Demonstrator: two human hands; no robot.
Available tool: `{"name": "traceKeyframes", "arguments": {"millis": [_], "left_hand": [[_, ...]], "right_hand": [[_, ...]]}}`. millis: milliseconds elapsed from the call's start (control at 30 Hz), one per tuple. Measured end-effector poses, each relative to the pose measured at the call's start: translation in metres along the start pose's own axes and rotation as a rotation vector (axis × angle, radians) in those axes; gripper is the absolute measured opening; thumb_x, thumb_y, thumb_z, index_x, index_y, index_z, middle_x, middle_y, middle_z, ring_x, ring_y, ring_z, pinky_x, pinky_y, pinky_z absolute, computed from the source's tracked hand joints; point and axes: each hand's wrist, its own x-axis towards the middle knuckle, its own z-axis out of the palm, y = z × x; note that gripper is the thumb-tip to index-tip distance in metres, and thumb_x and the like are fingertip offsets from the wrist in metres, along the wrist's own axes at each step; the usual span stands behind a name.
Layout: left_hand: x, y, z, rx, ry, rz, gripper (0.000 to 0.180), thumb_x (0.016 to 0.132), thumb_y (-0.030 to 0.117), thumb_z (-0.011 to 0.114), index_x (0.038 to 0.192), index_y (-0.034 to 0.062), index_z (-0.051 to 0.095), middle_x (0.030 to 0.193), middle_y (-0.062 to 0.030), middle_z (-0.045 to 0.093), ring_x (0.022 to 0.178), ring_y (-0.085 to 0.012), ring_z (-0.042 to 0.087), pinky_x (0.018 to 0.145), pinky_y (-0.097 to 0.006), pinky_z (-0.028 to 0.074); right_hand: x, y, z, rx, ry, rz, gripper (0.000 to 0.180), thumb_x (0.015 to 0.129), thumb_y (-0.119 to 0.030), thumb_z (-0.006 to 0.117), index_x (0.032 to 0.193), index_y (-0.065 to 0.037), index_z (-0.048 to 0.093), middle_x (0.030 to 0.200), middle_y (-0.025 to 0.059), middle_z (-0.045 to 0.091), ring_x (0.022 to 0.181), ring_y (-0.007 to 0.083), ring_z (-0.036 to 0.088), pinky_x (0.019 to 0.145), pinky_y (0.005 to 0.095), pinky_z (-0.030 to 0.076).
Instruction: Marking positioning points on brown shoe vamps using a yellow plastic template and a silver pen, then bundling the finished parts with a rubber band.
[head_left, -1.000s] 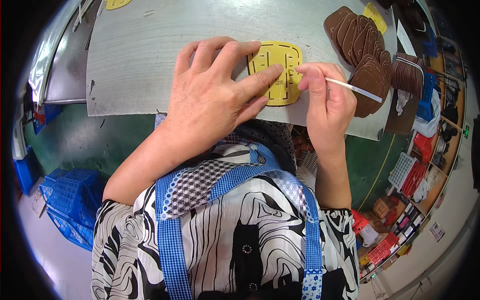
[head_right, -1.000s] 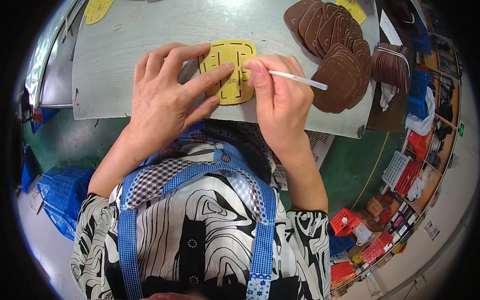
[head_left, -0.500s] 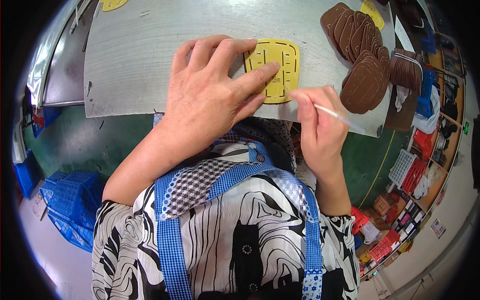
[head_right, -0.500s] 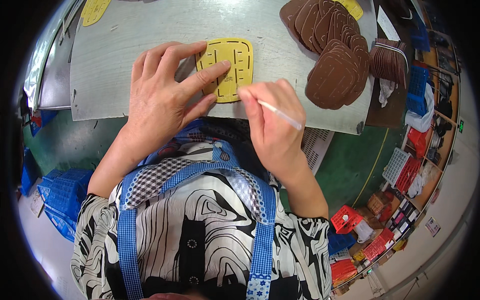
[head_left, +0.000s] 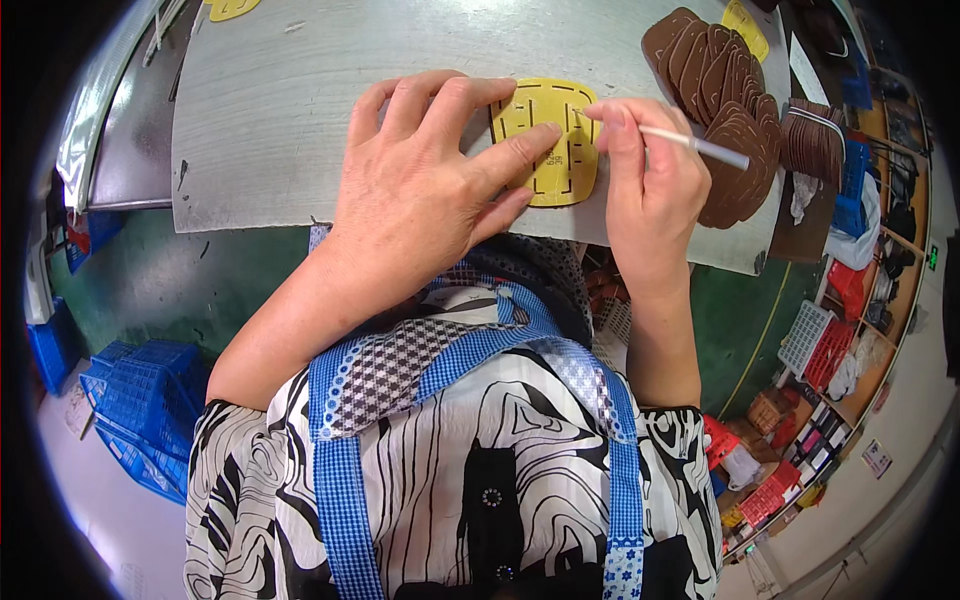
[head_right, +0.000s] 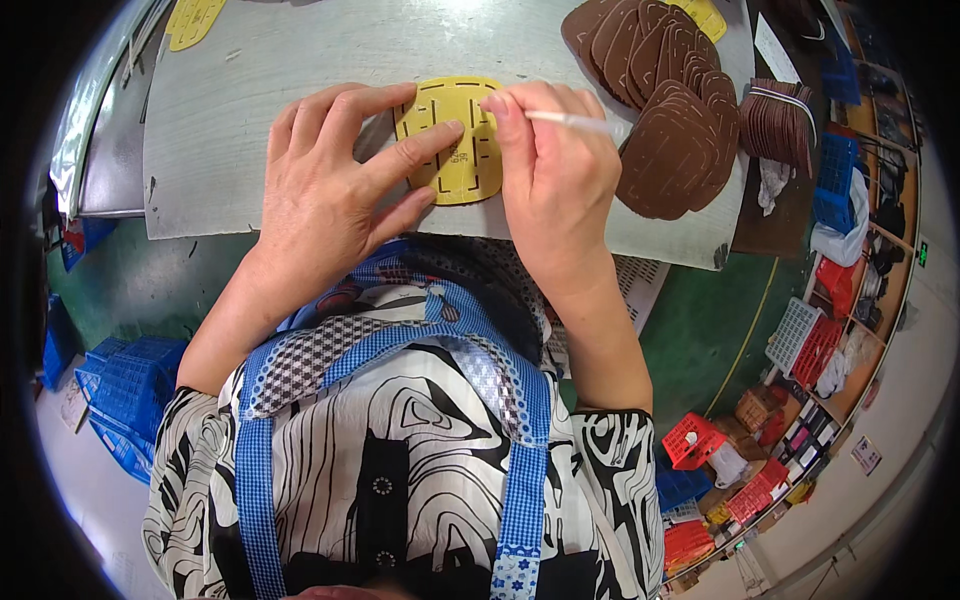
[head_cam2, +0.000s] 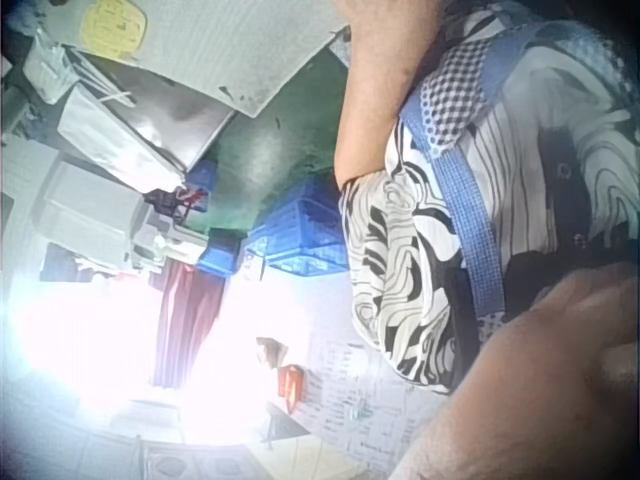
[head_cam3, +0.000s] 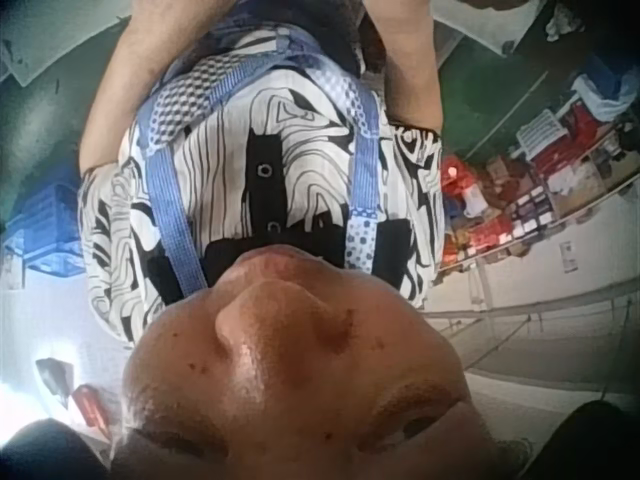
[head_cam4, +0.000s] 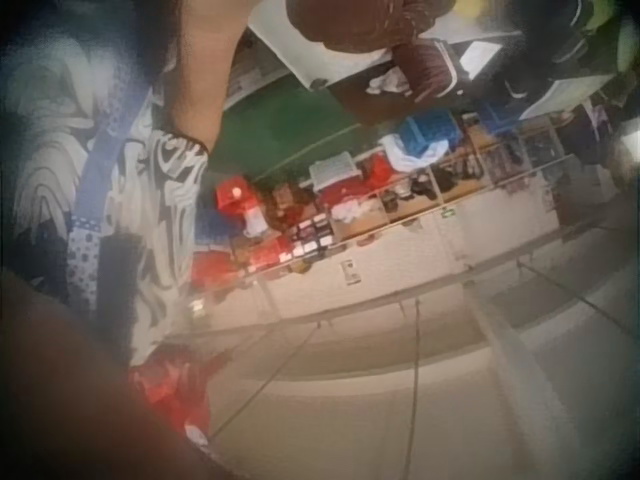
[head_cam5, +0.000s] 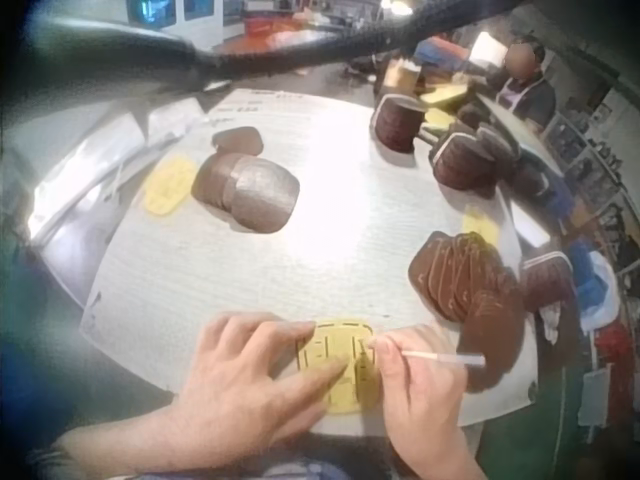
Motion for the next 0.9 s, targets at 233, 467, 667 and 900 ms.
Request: {"name": "traceKeyframes", "arguments": {"millis": [233,467,667,900], "left_hand": [[0.001,-0.002,0.0,0.002,-0.011,-0.001,0.05,0.081,0.03,0.079,0.13,0.035,0.069,0.136,-0.0017,0.056,0.126,-0.0268,0.048,0.107,-0.044,0.037],[0.038,-0.015,-0.013,-0.159,-0.116,0.064,0.071,0.067,0.019,0.088,0.132,0.0144,0.059,0.123,-0.0099,0.057,0.118,-0.0313,0.055,0.102,-0.043,0.043],[0.053,-0.041,-0.014,-0.231,0.043,0.135,0.062,0.07,0.019,0.087,0.124,0.0103,0.057,0.118,-0.0142,0.056,0.118,-0.0357,0.054,0.102,-0.044,0.043],[0.025,-0.09,-0.019,0.359,0.057,0.07,0.069,0.086,0.042,0.076,0.146,0.0177,0.054,0.144,-0.0101,0.052,0.141,-0.0325,0.043,0.12,-0.052,0.03]], "right_hand": [[-0.044,-0.021,-0.025,0.028,-0.148,0.153,0.014,0.102,-0.011,0.06,0.096,-0.002,0.069,0.083,0.0105,0.066,0.073,0.0267,0.058,0.066,0.0384,0.046],[-0.019,-0.002,-0.014,0.124,0.039,0.129,0.022,0.107,-0.012,0.054,0.119,0.002,0.066,0.099,0.008,0.069,0.082,0.0094,0.059,0.077,0.0241,0.048],[-0.018,0.009,-0.025,0.225,0.258,0.317,0.019,0.093,-0.009,0.076,0.107,0.0,0.066,0.099,0.0046,0.068,0.088,0.0111,0.062,0.079,0.0277,0.051],[-0.016,0.08,-0.11,-0.376,0.488,0.322,0.022,0.1,-0.018,0.07,0.108,0.003,0.067,0.09,0.0029,0.069,0.079,0.0091,0.062,0.074,0.0236,0.051]]}}
